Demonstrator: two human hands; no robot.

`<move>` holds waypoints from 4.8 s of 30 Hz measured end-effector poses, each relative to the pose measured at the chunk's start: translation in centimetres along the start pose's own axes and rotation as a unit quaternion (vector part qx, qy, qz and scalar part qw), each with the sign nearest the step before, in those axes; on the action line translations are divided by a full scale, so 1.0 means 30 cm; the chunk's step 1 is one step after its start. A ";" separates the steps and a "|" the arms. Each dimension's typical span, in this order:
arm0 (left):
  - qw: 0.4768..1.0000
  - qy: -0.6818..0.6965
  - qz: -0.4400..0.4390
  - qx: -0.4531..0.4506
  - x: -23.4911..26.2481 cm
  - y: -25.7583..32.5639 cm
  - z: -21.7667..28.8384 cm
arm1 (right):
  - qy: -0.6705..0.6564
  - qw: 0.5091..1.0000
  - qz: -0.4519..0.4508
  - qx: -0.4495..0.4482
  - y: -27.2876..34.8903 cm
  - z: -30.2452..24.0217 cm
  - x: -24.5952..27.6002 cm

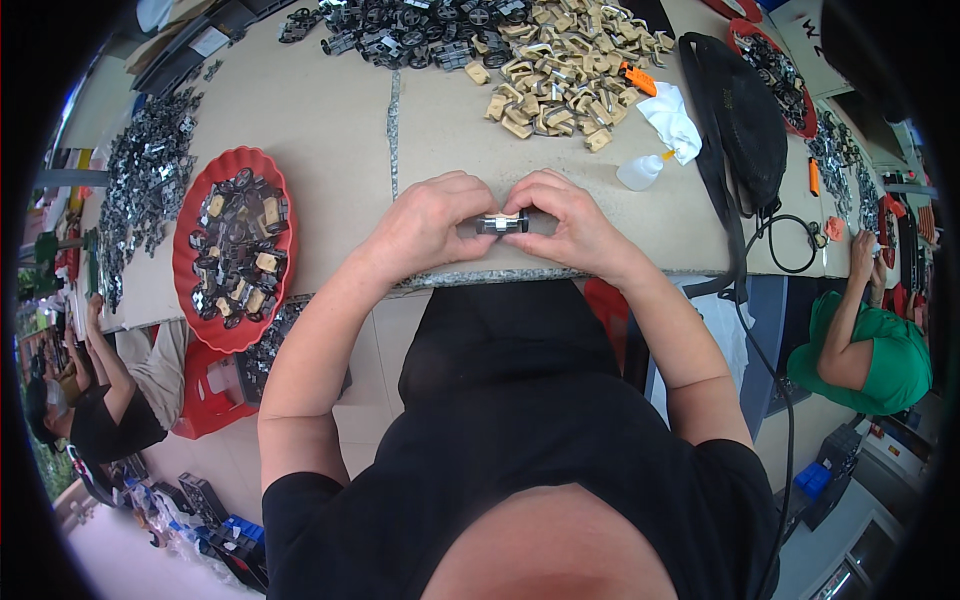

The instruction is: Gluing and assembling small plastic and electronic components at a workshop table.

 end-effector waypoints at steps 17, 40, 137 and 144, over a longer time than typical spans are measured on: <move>0.990 -0.124 -0.006 -0.064 0.012 0.015 0.038 | -0.056 0.998 0.025 0.011 0.001 -0.009 0.000; 0.826 0.399 0.287 0.276 -0.128 0.020 0.081 | -0.385 0.892 -0.030 -0.236 0.017 0.001 -0.053; 0.946 0.097 0.183 0.248 0.045 -0.051 -0.105 | -0.406 0.871 0.226 -0.157 0.141 0.033 0.123; 0.689 0.573 0.378 0.233 -0.077 0.001 -0.032 | -0.562 0.785 0.227 -0.128 0.087 0.058 0.092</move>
Point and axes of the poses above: each hand's wrist, its own y-axis away from the middle knuckle, its own x-axis out of the back of the hand, z = x × y, the point moved 1 cm from there along -y, towards the middle knuckle, and after that the axes turned 14 degrees about -x, right-handed, at the moved point
